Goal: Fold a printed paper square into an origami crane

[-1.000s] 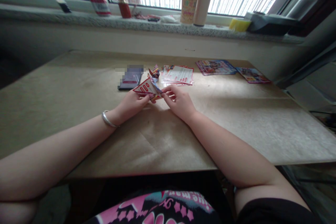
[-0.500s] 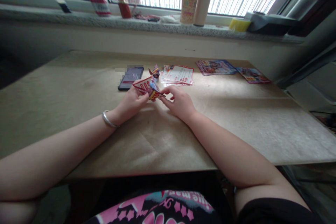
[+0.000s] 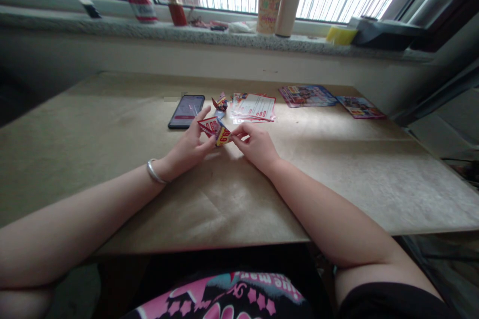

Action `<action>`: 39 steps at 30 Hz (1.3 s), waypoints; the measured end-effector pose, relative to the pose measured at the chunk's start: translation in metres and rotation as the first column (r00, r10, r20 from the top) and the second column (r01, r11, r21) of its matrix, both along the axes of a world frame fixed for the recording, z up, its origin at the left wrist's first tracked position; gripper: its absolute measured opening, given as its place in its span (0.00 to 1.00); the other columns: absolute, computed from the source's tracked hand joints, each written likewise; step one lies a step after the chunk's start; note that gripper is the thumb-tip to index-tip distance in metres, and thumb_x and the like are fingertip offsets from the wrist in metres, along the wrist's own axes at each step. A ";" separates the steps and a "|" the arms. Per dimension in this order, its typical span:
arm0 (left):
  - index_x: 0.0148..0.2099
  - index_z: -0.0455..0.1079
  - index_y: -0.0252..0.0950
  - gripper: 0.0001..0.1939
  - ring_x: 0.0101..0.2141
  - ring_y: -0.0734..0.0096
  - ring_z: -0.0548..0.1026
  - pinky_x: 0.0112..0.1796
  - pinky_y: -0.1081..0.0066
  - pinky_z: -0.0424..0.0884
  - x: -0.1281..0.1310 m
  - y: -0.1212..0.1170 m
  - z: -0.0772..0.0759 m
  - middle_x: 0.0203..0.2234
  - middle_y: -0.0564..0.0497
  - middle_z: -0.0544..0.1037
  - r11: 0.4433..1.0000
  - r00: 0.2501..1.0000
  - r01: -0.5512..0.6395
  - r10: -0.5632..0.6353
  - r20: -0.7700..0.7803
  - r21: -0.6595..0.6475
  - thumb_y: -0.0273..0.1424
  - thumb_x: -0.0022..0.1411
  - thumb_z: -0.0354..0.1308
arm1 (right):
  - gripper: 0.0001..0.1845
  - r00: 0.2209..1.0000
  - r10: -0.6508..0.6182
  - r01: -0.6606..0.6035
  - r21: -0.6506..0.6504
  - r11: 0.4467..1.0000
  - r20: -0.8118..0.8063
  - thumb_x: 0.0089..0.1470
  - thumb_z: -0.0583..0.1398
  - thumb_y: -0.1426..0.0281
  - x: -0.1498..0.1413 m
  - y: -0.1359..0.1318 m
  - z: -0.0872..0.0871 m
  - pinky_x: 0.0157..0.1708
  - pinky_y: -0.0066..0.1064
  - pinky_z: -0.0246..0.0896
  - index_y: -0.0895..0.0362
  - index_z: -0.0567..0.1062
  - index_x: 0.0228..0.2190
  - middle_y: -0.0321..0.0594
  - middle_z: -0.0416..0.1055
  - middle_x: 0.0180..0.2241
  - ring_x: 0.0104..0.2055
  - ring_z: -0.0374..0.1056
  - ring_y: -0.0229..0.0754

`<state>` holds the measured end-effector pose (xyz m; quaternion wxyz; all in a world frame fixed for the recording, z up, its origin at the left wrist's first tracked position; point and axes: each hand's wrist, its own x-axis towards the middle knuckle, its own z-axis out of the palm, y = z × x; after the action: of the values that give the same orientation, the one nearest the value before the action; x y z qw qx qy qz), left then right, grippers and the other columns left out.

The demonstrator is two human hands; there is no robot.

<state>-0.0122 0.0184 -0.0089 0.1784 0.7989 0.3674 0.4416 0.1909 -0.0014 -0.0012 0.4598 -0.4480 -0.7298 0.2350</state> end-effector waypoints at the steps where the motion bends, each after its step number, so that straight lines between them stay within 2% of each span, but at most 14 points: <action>1: 0.68 0.48 0.37 0.34 0.58 0.57 0.65 0.59 0.58 0.62 -0.001 0.000 0.001 0.61 0.40 0.62 0.998 0.999 -0.033 0.033 0.002 0.054 0.34 0.63 0.55 | 0.06 1.000 -0.005 0.005 0.009 1.000 0.017 0.53 0.62 0.65 0.000 -0.001 0.000 0.29 0.29 0.67 0.55 0.75 0.29 0.37 0.76 0.30 0.32 0.72 0.38; 3: 0.66 0.52 0.38 0.31 0.56 0.59 0.66 0.57 0.58 0.63 -0.003 -0.001 0.004 0.59 0.41 0.63 0.982 0.996 -0.084 0.083 0.015 0.169 0.38 0.64 0.54 | 0.06 0.998 -0.014 0.012 0.032 0.999 0.068 0.53 0.61 0.65 0.000 -0.002 0.001 0.29 0.30 0.67 0.55 0.75 0.29 0.37 0.76 0.31 0.32 0.71 0.38; 5: 0.62 0.59 0.39 0.27 0.58 0.58 0.63 0.59 0.57 0.59 -0.005 -0.004 0.009 0.58 0.43 0.65 0.958 0.993 -0.107 0.117 -0.024 0.265 0.41 0.64 0.55 | 0.06 0.992 -0.023 0.016 0.055 0.998 0.123 0.54 0.61 0.65 0.001 -0.003 0.001 0.30 0.30 0.66 0.54 0.75 0.29 0.37 0.75 0.30 0.32 0.71 0.38; 7: 0.55 0.67 0.41 0.19 0.56 0.59 0.65 0.60 0.56 0.56 -0.006 -0.007 0.014 0.55 0.46 0.69 0.950 0.990 -0.059 0.094 -0.102 0.308 0.43 0.65 0.54 | 0.06 0.986 -0.035 0.022 0.077 0.997 0.166 0.54 0.61 0.65 0.002 -0.004 0.001 0.30 0.30 0.66 0.54 0.74 0.29 0.36 0.75 0.30 0.31 0.70 0.38; 9: 0.53 0.68 0.41 0.19 0.56 0.59 0.65 0.59 0.56 0.56 -0.006 -0.011 0.018 0.53 0.47 0.72 0.944 0.991 0.007 0.037 -0.129 0.329 0.44 0.64 0.54 | 0.05 0.978 -0.047 0.027 0.100 0.995 0.203 0.55 0.61 0.65 0.002 -0.004 0.000 0.30 0.30 0.66 0.53 0.74 0.30 0.36 0.75 0.31 0.32 0.70 0.38; 13: 0.47 0.71 0.40 0.16 0.51 0.61 0.69 0.56 0.59 0.61 -0.003 -0.011 0.018 0.44 0.48 0.78 0.948 0.992 0.007 0.035 -0.123 0.319 0.41 0.60 0.60 | 0.04 0.964 -0.069 0.038 0.126 0.991 0.255 0.54 0.60 0.67 0.002 -0.005 0.001 0.31 0.30 0.66 0.53 0.73 0.29 0.36 0.74 0.31 0.32 0.69 0.38; 18: 0.40 0.72 0.39 0.06 0.41 0.67 0.75 0.55 0.60 0.60 -0.001 -0.007 0.015 0.37 0.52 0.80 0.961 0.992 0.019 0.015 -0.123 0.275 0.34 0.61 0.60 | 0.03 0.967 -0.047 0.001 0.183 0.983 0.252 0.54 0.60 0.69 0.002 -0.005 0.003 0.32 0.30 0.66 0.54 0.72 0.29 0.37 0.72 0.32 0.34 0.68 0.39; 24: 0.41 0.72 0.39 0.09 0.42 0.65 0.76 0.51 0.61 0.64 0.001 -0.010 0.017 0.39 0.50 0.80 0.978 0.990 0.080 -0.055 -0.131 0.191 0.37 0.59 0.61 | 0.03 0.963 -0.014 -0.053 0.242 0.969 0.267 0.55 0.60 0.70 0.003 -0.005 0.005 0.34 0.33 0.66 0.53 0.71 0.29 0.39 0.72 0.32 0.37 0.67 0.42; 30: 0.42 0.73 0.38 0.10 0.40 0.64 0.76 0.46 0.63 0.68 0.001 -0.008 0.016 0.38 0.50 0.80 0.981 0.989 -0.006 0.035 -0.145 0.192 0.35 0.58 0.63 | 0.03 0.966 0.023 -0.087 0.243 0.966 0.256 0.56 0.59 0.70 0.000 -0.004 0.004 0.37 0.35 0.67 0.53 0.70 0.29 0.39 0.72 0.33 0.38 0.67 0.42; 35: 0.36 0.75 0.38 0.07 0.39 0.67 0.77 0.45 0.65 0.69 0.001 -0.004 0.011 0.36 0.50 0.81 0.969 0.988 0.037 0.001 -0.157 0.243 0.36 0.61 0.60 | 0.03 0.975 0.074 -0.114 0.183 0.977 0.212 0.56 0.59 0.70 -0.002 -0.007 0.005 0.35 0.33 0.68 0.53 0.70 0.29 0.38 0.72 0.33 0.37 0.68 0.40; 39: 0.35 0.76 0.38 0.08 0.38 0.69 0.77 0.43 0.67 0.71 0.000 -0.003 0.011 0.36 0.49 0.81 0.965 0.996 0.045 -0.023 -0.085 0.259 0.36 0.62 0.59 | 0.02 0.987 0.022 -0.052 0.186 0.981 0.160 0.55 0.60 0.68 -0.003 -0.009 0.006 0.33 0.31 0.69 0.53 0.72 0.31 0.37 0.73 0.33 0.37 0.68 0.40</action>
<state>-0.0124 0.0149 0.0018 0.0643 0.8389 0.2993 0.4500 0.1875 -0.0099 0.0051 0.4368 -0.4055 -0.7911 0.1371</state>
